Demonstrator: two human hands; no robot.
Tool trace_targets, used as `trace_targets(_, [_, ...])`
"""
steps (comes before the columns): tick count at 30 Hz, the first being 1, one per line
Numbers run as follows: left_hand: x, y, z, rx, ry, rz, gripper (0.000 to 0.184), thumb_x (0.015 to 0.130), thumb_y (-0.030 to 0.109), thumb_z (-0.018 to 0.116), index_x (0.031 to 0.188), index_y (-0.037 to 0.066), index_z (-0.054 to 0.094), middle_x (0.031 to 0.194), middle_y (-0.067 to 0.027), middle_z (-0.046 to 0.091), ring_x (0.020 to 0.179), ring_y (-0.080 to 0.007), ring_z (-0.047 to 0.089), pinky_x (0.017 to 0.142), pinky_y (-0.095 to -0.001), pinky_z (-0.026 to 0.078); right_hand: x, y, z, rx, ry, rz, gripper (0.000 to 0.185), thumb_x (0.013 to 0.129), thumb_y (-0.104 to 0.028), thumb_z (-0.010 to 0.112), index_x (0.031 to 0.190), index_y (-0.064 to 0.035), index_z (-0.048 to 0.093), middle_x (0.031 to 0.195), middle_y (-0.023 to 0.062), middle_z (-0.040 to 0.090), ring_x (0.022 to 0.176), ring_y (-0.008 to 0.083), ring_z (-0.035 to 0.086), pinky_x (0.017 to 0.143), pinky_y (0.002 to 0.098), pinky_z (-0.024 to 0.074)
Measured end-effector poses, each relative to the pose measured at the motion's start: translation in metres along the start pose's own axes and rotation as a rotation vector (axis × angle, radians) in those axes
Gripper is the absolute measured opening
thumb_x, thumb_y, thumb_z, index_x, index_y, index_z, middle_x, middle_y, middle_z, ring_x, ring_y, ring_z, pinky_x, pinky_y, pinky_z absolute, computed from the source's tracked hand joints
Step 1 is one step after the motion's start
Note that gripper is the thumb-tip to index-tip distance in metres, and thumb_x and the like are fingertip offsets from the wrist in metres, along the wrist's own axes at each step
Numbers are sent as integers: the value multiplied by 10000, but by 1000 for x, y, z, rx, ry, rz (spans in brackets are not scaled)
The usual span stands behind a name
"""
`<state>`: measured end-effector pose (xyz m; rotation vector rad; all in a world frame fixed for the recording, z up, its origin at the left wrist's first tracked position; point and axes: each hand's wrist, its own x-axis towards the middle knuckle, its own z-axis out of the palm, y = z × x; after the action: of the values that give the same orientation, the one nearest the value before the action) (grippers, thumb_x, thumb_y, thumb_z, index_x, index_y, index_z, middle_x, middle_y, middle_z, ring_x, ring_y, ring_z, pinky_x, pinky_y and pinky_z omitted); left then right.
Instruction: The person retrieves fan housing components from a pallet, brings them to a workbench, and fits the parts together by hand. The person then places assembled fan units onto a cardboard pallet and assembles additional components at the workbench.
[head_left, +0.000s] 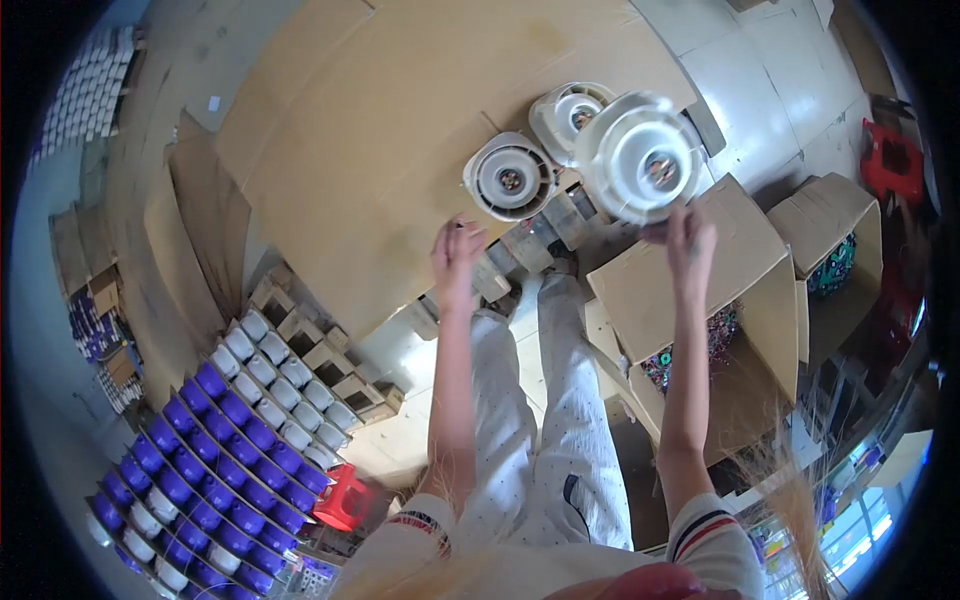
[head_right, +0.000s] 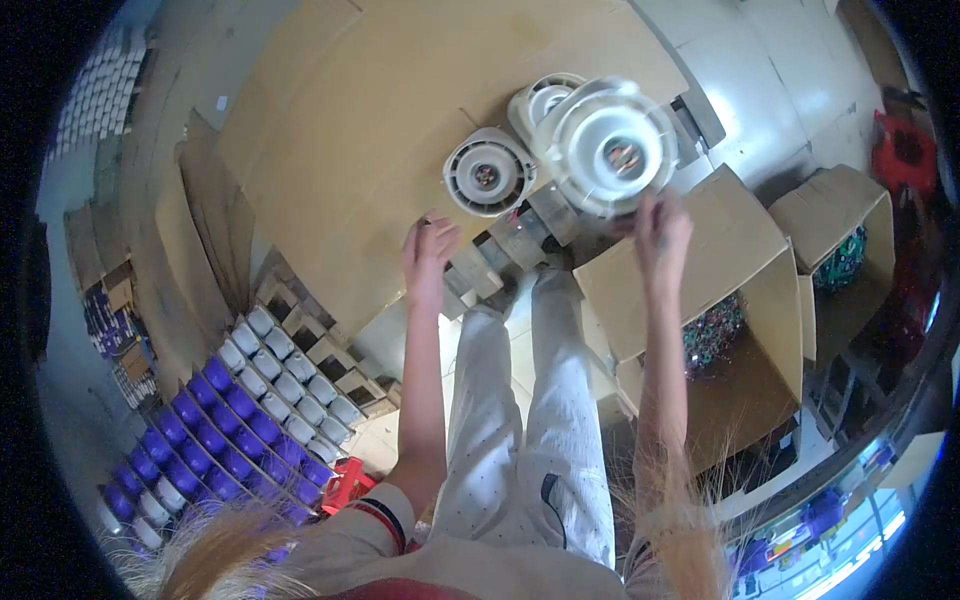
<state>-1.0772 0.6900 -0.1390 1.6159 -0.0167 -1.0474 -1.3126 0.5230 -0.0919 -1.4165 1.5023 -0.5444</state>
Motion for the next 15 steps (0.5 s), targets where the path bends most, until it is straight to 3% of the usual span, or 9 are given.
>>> trace_targets(2, [-34,19,1,-132,-110,-36,431,913,321,452,1212,15,407,1053,-134,536,955,-230,568,839,-372,474,-55,-10,26,-59,-158,-2,212,925,-110,381,941,70,492,662,148,614,589,205,646,502,291,542])
trace_targets(4, [-55,15,-15,-326,-253,-80,491,912,386,438,1262,50,369,1184,-106,467,1072,-214,501,864,-396,450,-106,-30,61,145,-247,96,125,911,-82,420,863,28,456,616,125,612,541,208,643,472,294,517])
trace_targets(7, [-74,6,-48,-403,-63,-113,451,925,333,433,1297,96,339,1232,-52,447,1086,-178,480,840,-354,460,-167,-23,114,219,-268,144,125,907,-65,411,852,42,446,585,122,610,519,211,637,473,293,524])
trace_targets(10, [-100,16,-99,-239,-136,-137,446,917,301,459,1299,104,340,1231,-38,449,1086,-166,479,840,-328,458,-225,-35,124,245,-224,201,139,901,-62,415,820,49,434,566,123,598,513,216,635,466,306,521])
trace_targets(11, [-108,17,-114,-245,-180,-186,438,917,281,461,1299,103,343,1227,-35,452,1082,-164,482,837,-325,459,-245,-34,120,170,-259,155,151,908,-89,405,868,56,412,628,151,597,543,220,638,484,309,541])
trace_targets(15, [-141,30,-154,-82,-404,-306,370,920,179,442,1272,84,381,1193,-37,479,1036,-133,496,767,-323,490,-318,-63,80,45,-217,83,163,894,-117,436,831,33,423,584,124,591,528,206,633,475,305,511])
